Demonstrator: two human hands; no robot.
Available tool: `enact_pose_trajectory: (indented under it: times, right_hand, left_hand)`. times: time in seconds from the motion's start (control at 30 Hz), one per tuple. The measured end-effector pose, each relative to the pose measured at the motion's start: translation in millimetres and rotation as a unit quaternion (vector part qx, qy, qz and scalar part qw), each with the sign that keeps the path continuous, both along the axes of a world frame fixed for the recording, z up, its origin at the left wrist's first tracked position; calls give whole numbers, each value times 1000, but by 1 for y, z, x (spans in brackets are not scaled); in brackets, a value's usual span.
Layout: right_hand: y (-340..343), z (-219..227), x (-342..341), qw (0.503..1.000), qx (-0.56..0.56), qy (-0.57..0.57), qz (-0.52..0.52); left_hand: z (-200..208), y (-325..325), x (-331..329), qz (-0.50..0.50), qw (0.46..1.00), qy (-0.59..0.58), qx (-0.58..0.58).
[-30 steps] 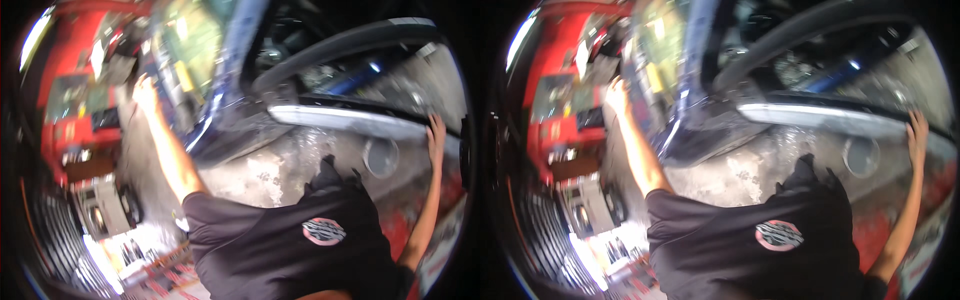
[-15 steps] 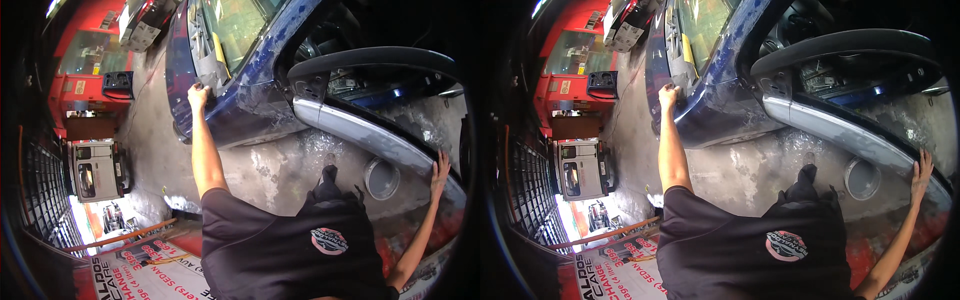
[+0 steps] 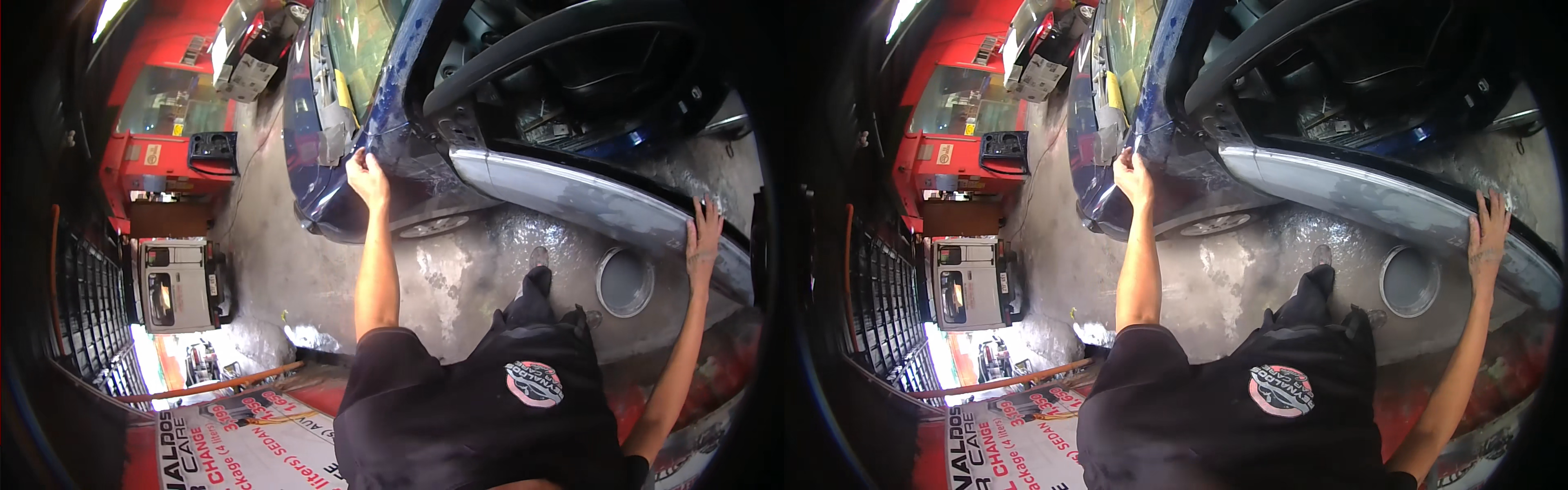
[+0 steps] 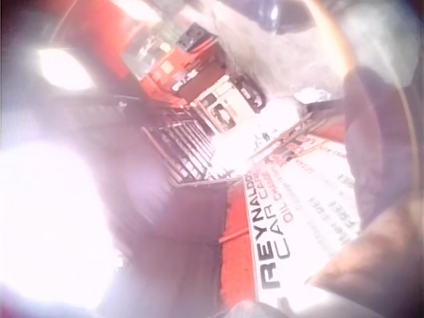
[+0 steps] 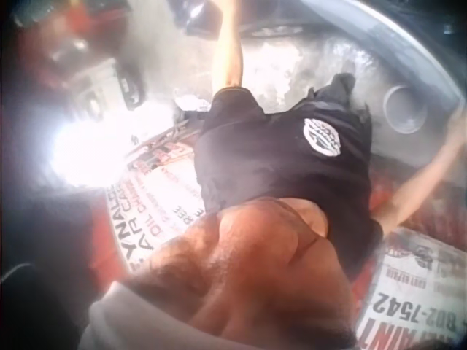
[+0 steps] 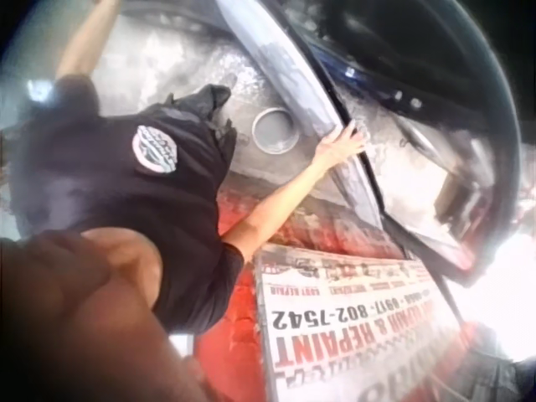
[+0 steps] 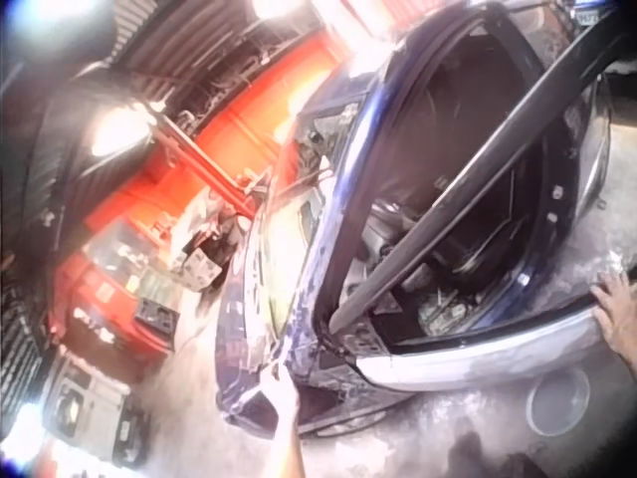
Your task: Sand and prepare a car door frame for painting using sandpaper, water, and a hammer.
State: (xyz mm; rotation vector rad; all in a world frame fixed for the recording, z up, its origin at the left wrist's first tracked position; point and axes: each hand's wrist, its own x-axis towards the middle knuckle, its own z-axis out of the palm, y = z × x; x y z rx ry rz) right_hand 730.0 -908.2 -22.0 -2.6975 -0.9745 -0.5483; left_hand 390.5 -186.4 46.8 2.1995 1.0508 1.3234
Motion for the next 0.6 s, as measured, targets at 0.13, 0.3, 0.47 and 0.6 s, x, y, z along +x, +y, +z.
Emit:
enact_pose_trajectory:
  times: [0.13, 0.3, 0.47, 0.6]
  right_hand:
    - [-9, 9, -8, 1000, -1, -1, 3]
    - [-25, 14, -14, 999, -17, 33, 15]
    - [-30, 9, -18, 999, -26, 28, -19]
    - [-24, 5, -10, 999, -21, 41, -17]
  left_hand:
    - [27, 27, 8, 88, 990, 95, 55]
    - [36, 117, 11, 145, 969, 198, -2]
    - [21, 122, 33, 110, 977, 179, -38]
    - [11, 153, 13, 116, 993, 19, -8]
